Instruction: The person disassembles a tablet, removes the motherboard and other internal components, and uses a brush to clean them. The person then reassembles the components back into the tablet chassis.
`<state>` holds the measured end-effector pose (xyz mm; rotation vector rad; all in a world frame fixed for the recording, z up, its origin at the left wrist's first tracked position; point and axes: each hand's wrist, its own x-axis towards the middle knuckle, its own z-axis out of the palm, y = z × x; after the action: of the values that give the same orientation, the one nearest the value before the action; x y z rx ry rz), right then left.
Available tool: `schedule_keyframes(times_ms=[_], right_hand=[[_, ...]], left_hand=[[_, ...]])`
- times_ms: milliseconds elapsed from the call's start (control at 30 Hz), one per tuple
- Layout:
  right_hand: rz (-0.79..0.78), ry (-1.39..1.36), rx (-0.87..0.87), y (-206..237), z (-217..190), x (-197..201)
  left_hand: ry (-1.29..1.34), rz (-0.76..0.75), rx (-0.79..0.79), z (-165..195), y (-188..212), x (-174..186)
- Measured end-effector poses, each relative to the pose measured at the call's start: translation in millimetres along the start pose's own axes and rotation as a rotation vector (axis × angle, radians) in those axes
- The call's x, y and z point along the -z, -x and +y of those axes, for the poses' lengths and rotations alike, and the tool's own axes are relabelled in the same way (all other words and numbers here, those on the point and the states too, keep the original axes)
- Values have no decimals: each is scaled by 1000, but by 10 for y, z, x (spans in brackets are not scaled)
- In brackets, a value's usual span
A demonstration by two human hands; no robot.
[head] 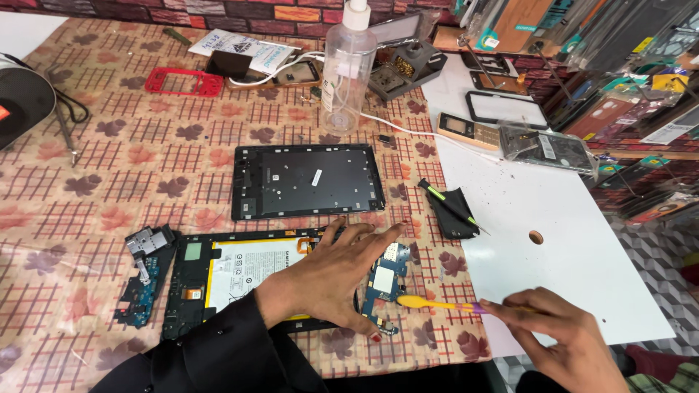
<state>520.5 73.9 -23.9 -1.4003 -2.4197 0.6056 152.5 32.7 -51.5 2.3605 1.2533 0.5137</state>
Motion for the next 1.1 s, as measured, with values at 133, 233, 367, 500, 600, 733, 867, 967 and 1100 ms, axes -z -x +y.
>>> schedule_keyframes(times_ms=[133, 233, 367, 500, 600, 733, 867, 967, 1100], right_hand=[[40, 0, 261, -192, -252, -73], [-19, -48, 278, -256, -314, -151], [-44, -59, 299, -238, -191, -11], [-62, -61, 166, -240, -117, 15], [-73, -42, 236, -286, -139, -124], [-129, -28, 232, -301, -60, -95], [-191, -26, -51, -235, 118, 14], [-166, -40, -8, -196, 181, -4], [-3, 13, 0, -256, 145, -38]], left_hand=[[-1, 10, 2, 5, -3, 2], [5, -11, 20, 2, -10, 2], [0, 29, -15, -9, -5, -16], [-4, 55, -32, -28, -11, -43], [-2, 77, -57, -41, -6, -61], [29, 65, -64, -61, -6, -70], [14, 62, -47, -49, -4, -87], [7, 58, -41, -33, -6, -88], [31, 25, -25, -34, -14, -64]])
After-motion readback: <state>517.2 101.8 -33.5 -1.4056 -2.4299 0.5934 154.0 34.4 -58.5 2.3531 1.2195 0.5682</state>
